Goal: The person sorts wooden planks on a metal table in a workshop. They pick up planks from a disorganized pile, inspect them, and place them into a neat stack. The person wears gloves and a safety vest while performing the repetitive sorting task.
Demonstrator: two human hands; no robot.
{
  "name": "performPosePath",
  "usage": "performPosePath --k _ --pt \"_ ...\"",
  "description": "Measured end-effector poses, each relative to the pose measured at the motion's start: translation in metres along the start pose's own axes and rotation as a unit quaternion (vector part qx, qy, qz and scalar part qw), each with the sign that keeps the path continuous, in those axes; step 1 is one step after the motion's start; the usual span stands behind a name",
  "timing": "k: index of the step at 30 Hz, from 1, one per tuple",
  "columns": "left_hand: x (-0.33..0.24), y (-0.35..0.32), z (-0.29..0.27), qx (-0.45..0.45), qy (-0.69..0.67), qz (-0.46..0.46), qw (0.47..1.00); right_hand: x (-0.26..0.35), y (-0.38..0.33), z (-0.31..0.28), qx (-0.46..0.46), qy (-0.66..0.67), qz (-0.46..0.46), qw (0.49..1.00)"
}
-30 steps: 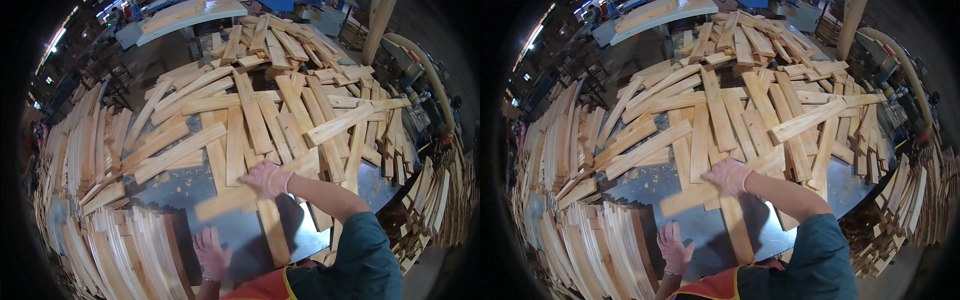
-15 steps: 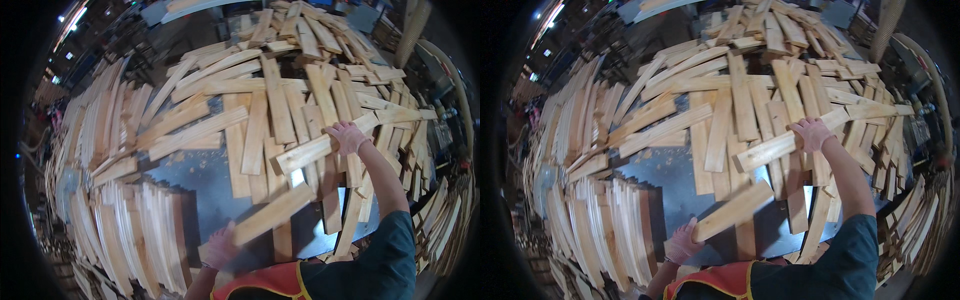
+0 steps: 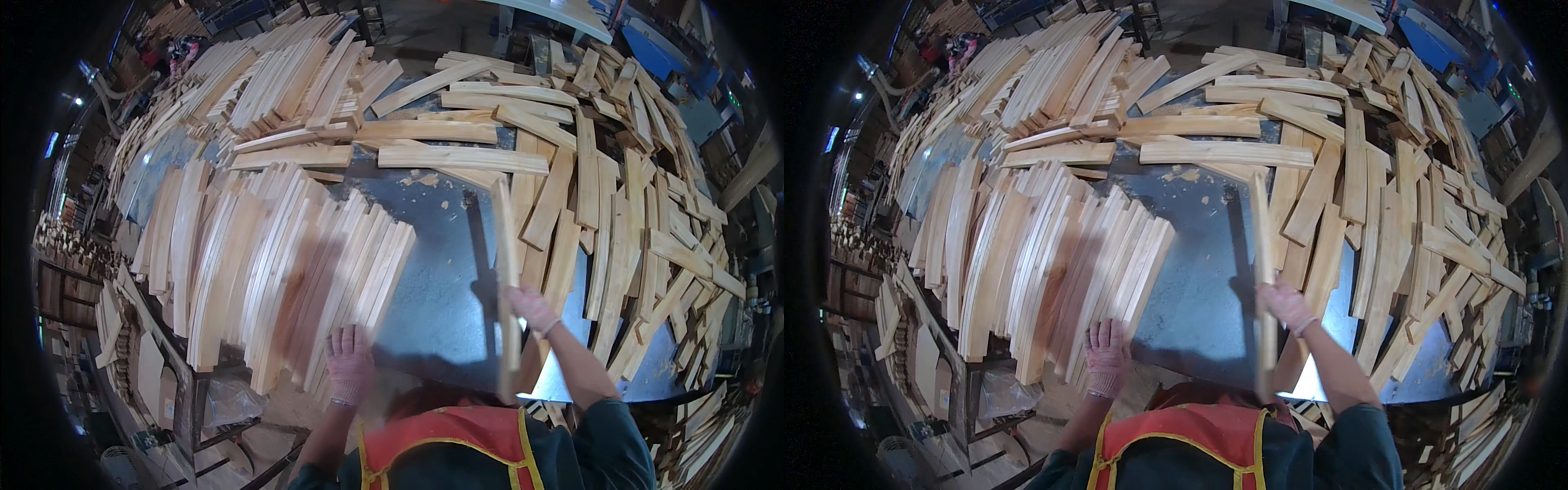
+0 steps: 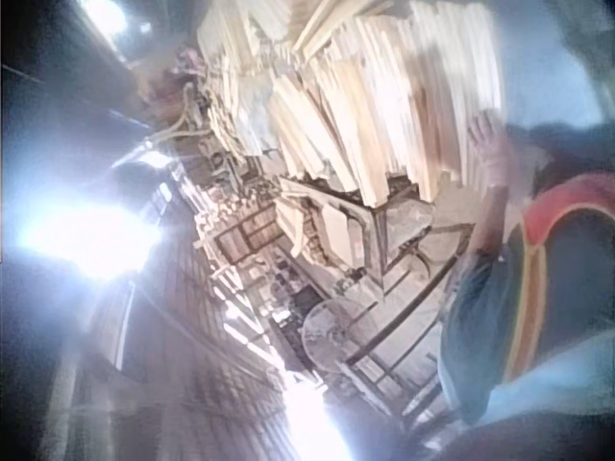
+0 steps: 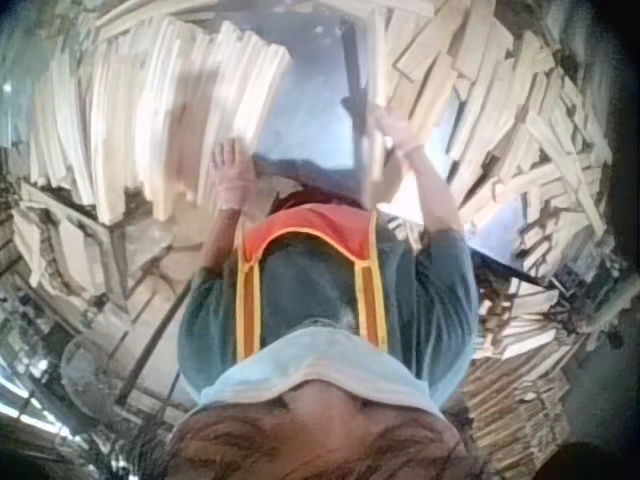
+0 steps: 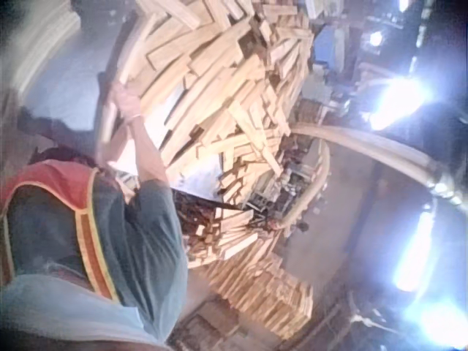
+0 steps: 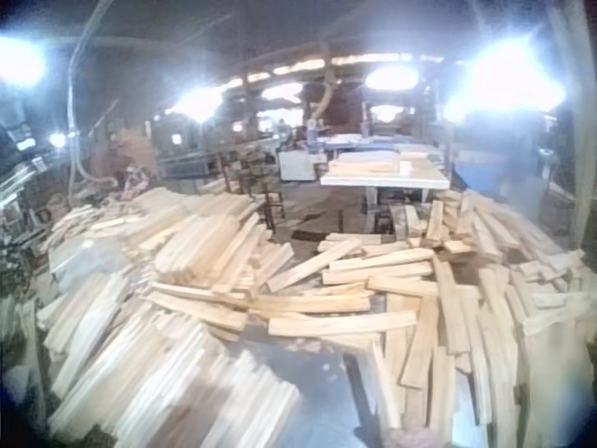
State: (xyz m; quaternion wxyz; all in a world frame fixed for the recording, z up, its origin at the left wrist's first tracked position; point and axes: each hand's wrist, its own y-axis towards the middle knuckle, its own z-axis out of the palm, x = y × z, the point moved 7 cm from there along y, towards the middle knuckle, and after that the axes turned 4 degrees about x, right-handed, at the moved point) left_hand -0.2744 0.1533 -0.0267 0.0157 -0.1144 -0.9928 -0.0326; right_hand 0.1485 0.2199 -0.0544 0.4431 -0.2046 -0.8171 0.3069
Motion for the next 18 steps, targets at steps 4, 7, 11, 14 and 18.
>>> performPosePath --k 4,7,11,14,18 --pt "0.007 0.001 0.007 0.032 -0.094 -0.031 0.995 0.030 0.040 0.144 0.060 -0.113 -0.202 0.971" --pt "-0.008 0.003 -0.001 0.071 -0.114 0.034 0.990 0.091 0.026 0.221 0.141 -0.110 -0.171 0.969" --pt "-0.008 0.005 0.000 0.096 -0.047 0.022 0.994 0.136 -0.024 0.182 0.187 -0.112 -0.273 0.937" --pt "-0.015 0.002 -0.002 0.040 -0.041 0.026 0.998 0.084 -0.034 0.055 -0.176 -0.061 -0.292 0.938" --pt "-0.079 0.023 -0.013 0.012 -0.127 0.120 0.985 -0.053 -0.054 -0.062 -0.357 -0.168 -0.027 0.918"
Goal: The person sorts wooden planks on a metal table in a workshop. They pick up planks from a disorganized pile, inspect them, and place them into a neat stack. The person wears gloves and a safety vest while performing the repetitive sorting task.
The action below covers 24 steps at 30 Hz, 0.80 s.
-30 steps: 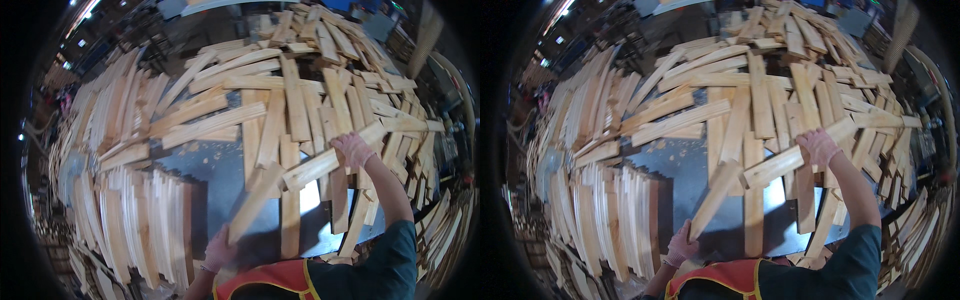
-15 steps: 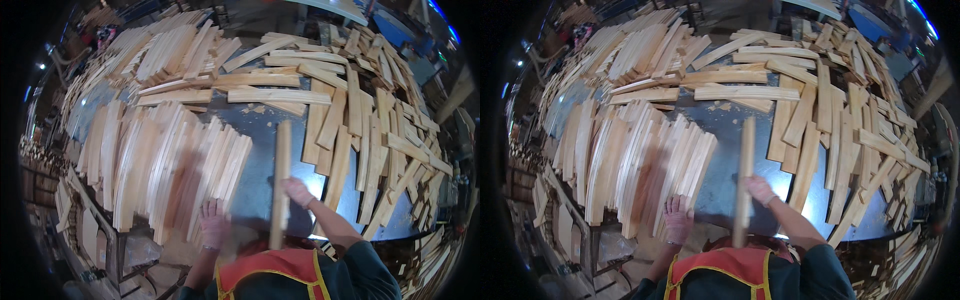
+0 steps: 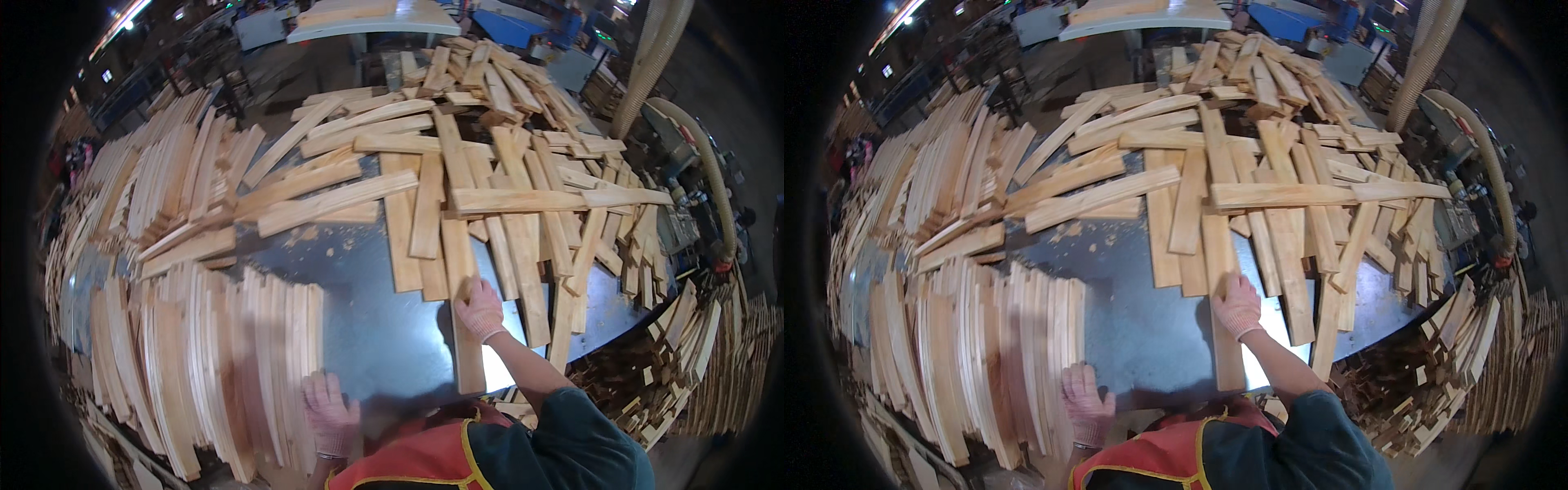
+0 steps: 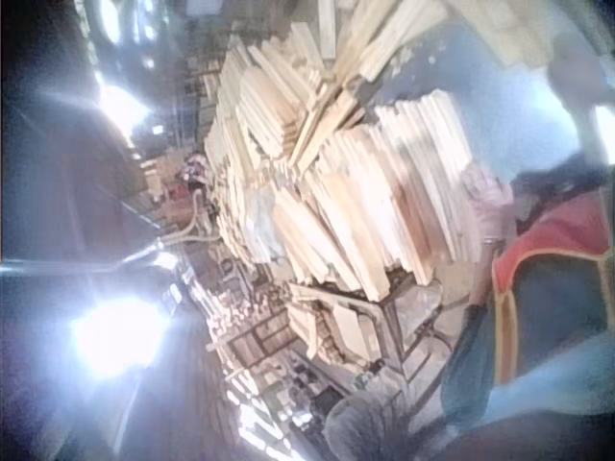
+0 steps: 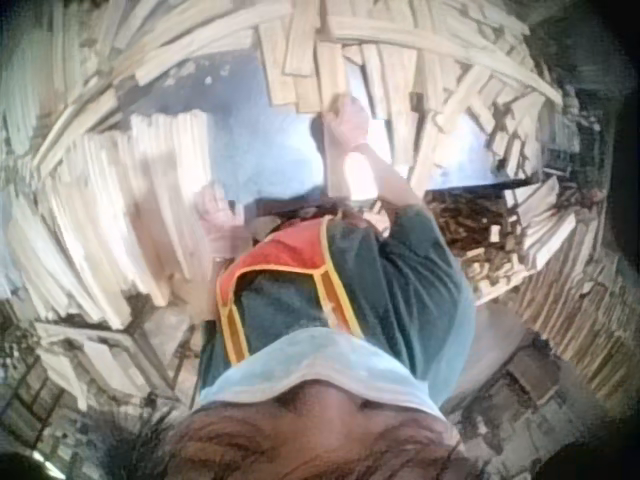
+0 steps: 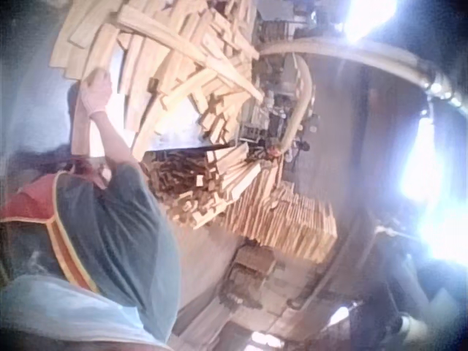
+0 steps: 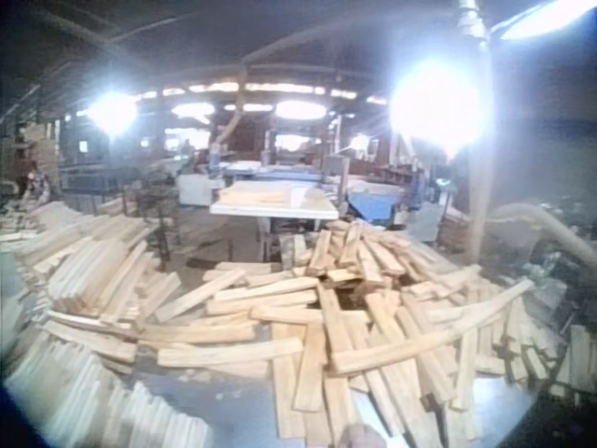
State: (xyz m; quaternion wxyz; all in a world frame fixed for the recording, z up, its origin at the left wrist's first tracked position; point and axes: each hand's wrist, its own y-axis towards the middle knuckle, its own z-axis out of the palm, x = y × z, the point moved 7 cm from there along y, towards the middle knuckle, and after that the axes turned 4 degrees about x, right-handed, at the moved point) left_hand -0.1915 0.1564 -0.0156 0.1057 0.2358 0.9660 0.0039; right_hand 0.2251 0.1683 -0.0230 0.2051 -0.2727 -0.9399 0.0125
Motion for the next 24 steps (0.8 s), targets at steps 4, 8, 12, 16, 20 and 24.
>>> performPosePath --k 4,8,12,16,20,24 --pt "-0.086 0.044 0.036 0.134 -0.074 0.009 0.988 0.013 -0.030 -0.003 0.330 0.005 0.006 0.944" --pt "-0.153 0.077 0.065 0.243 -0.102 -0.016 0.965 0.030 0.064 -0.064 0.225 0.058 -0.145 0.962" --pt "-0.174 0.106 0.070 0.254 0.020 -0.011 0.967 -0.023 0.200 -0.110 -0.044 -0.270 -0.220 0.936" --pt "-0.150 0.109 0.073 0.302 -0.046 -0.063 0.950 -0.045 0.237 -0.102 0.171 -0.275 -0.175 0.930" --pt "-0.118 0.056 0.048 0.292 -0.157 -0.143 0.933 -0.019 0.169 -0.093 0.258 -0.105 -0.134 0.951" --pt "-0.057 -0.011 0.031 0.187 -0.084 -0.163 0.965 -0.027 0.090 -0.059 0.256 0.070 -0.134 0.955"
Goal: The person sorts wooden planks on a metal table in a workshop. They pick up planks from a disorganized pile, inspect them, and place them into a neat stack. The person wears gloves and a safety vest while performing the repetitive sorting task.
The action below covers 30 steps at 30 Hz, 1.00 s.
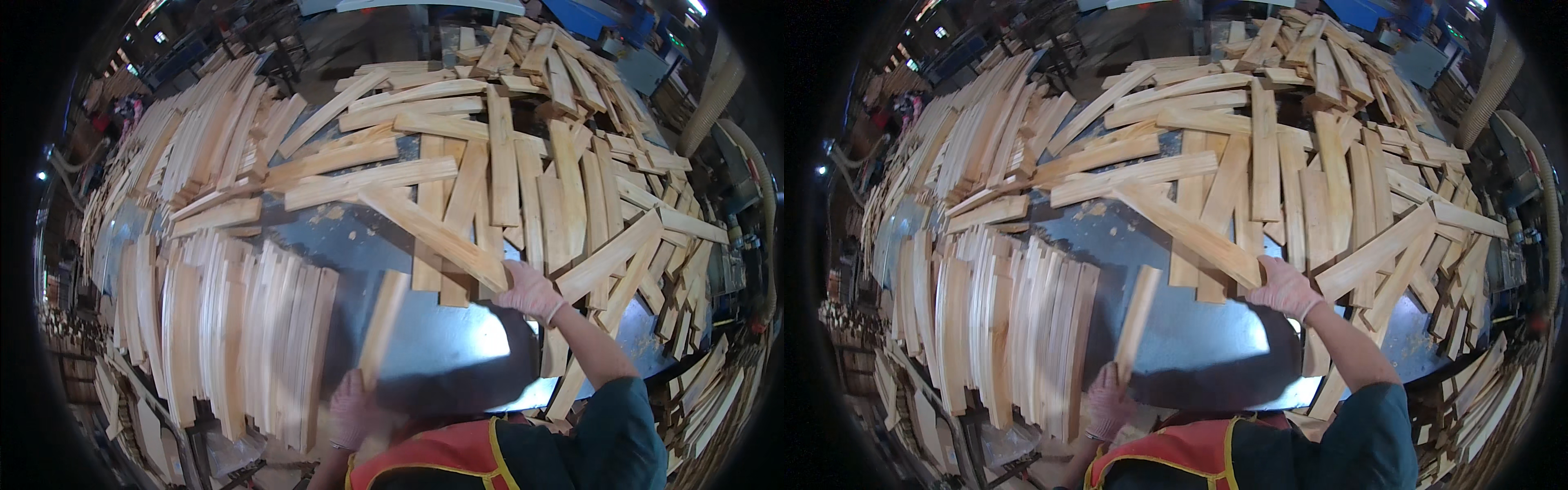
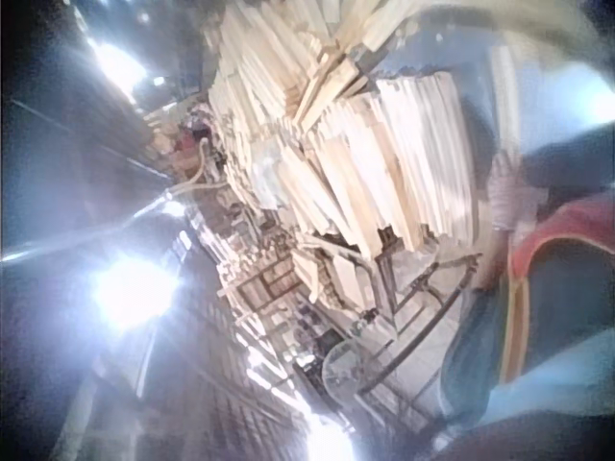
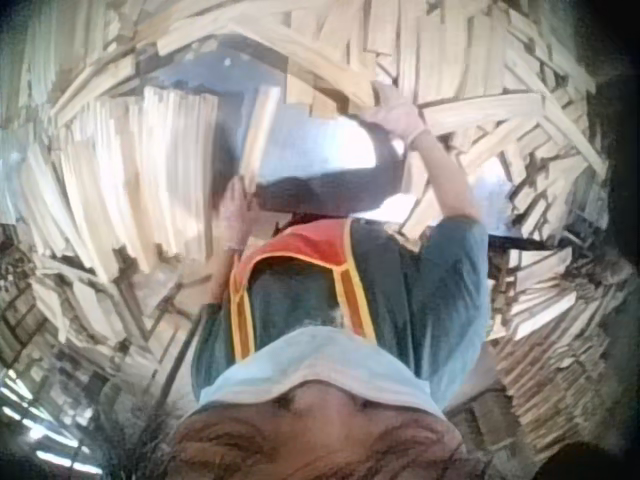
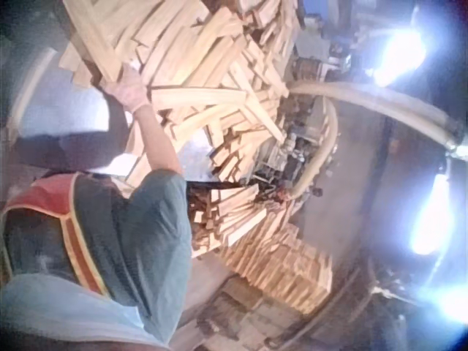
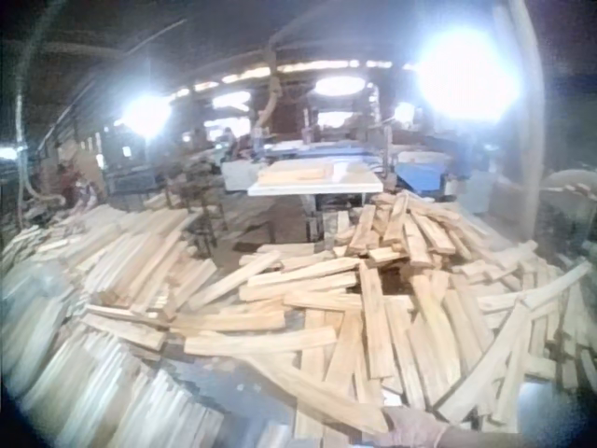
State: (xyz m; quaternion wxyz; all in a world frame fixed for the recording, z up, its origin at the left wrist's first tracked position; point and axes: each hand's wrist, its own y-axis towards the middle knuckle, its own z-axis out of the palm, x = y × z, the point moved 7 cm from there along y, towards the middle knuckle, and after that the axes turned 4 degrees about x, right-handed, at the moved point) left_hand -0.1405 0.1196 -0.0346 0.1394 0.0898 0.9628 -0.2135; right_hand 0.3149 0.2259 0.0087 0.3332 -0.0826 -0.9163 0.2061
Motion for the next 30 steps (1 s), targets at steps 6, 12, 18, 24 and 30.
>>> performPosePath --k 6,12,18,24,30 --pt "0.094 -0.006 -0.047 -0.205 0.204 -0.005 0.957 0.039 -0.057 0.050 -0.039 -0.112 0.016 0.993" --pt "-0.005 -0.041 -0.157 -0.186 0.187 0.219 0.939 0.109 -0.117 0.075 0.053 -0.256 -0.190 0.946" --pt "-0.045 -0.017 -0.127 -0.073 0.087 0.380 0.918 0.104 -0.189 0.037 -0.276 -0.262 -0.297 0.876" --pt "-0.168 -0.022 -0.077 0.001 0.075 0.389 0.918 0.041 -0.285 0.073 -0.477 0.220 0.024 0.850" --pt "-0.345 -0.063 0.000 0.255 -0.004 0.545 0.798 -0.064 -0.347 0.116 -0.450 0.624 0.063 0.636"
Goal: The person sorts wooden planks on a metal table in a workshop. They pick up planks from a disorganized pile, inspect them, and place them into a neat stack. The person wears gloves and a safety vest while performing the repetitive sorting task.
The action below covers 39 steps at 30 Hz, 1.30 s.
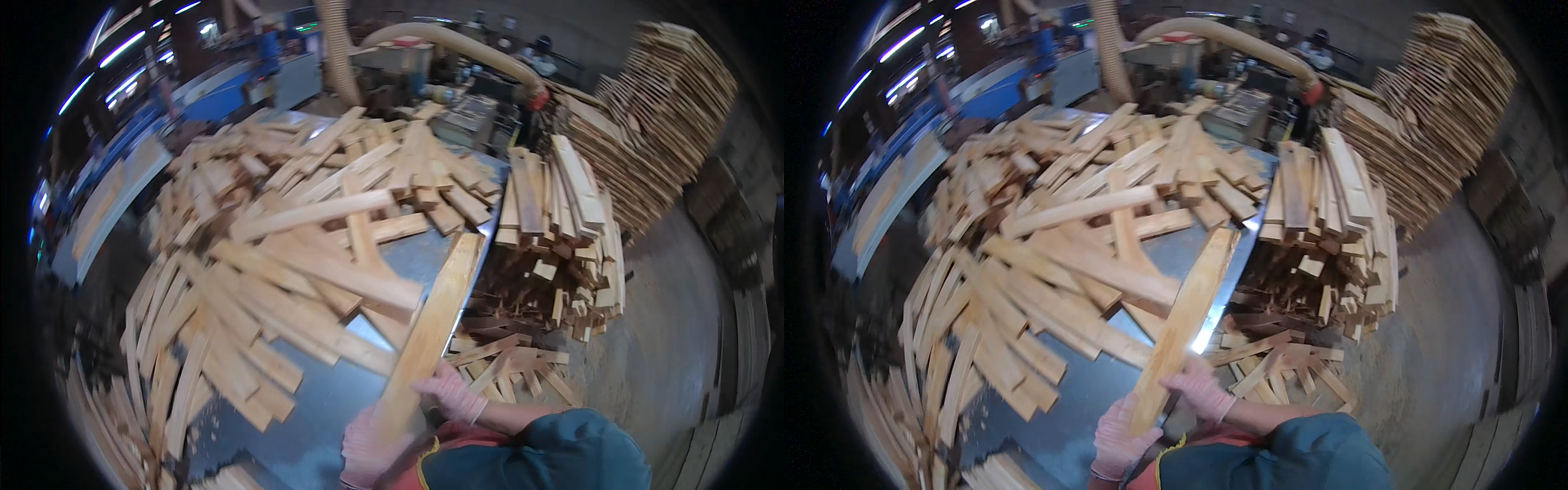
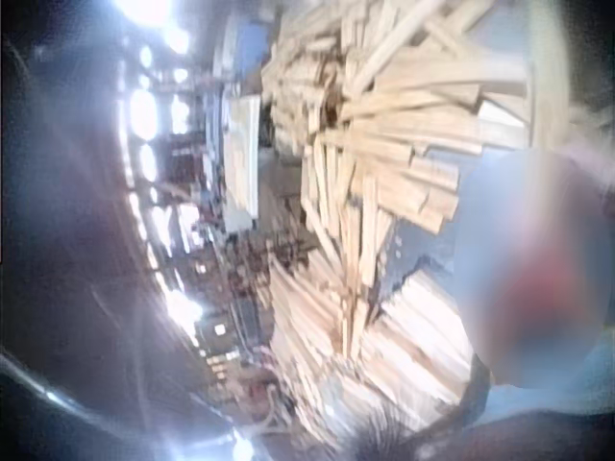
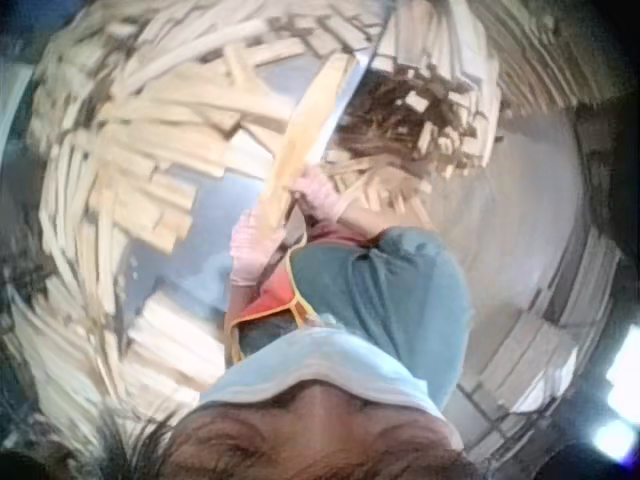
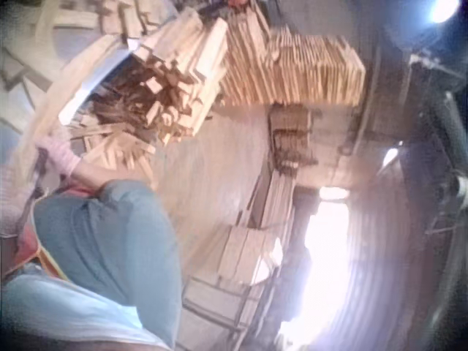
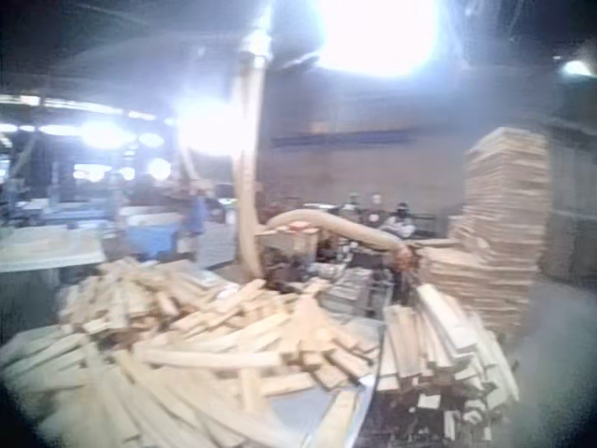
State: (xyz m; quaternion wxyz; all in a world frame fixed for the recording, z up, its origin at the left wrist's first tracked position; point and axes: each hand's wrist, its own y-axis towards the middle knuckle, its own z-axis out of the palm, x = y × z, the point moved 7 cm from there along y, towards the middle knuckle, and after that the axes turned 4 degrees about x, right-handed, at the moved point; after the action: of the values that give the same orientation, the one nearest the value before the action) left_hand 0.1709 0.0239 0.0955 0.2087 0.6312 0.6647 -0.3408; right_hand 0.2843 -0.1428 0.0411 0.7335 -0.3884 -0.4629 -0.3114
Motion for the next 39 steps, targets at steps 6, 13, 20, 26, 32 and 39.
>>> performPosePath --k 6,13,20,26,32,39 --pt "0.144 0.056 -0.031 -0.230 0.152 -0.216 0.936 0.160 0.034 -0.249 -0.315 -0.078 -0.123 0.938" --pt "0.247 0.081 -0.100 -0.252 0.141 -0.449 0.845 0.362 0.045 -0.606 -0.381 -0.390 -0.143 0.826" --pt "0.275 0.100 -0.032 -0.252 0.185 -0.429 0.847 0.198 0.253 -0.254 -0.053 -0.600 -0.179 0.778" --pt "0.203 0.076 -0.029 -0.208 0.107 -0.404 0.884 0.036 0.263 -0.051 0.124 -0.678 -0.141 0.711" --pt "0.139 0.021 -0.001 -0.154 -0.146 -0.357 0.910 -0.011 0.140 0.036 0.227 -0.484 -0.198 0.822" --pt "0.199 -0.102 0.030 -0.460 -0.495 -0.322 0.663 -0.054 0.046 0.166 0.405 -0.397 -0.096 0.818"
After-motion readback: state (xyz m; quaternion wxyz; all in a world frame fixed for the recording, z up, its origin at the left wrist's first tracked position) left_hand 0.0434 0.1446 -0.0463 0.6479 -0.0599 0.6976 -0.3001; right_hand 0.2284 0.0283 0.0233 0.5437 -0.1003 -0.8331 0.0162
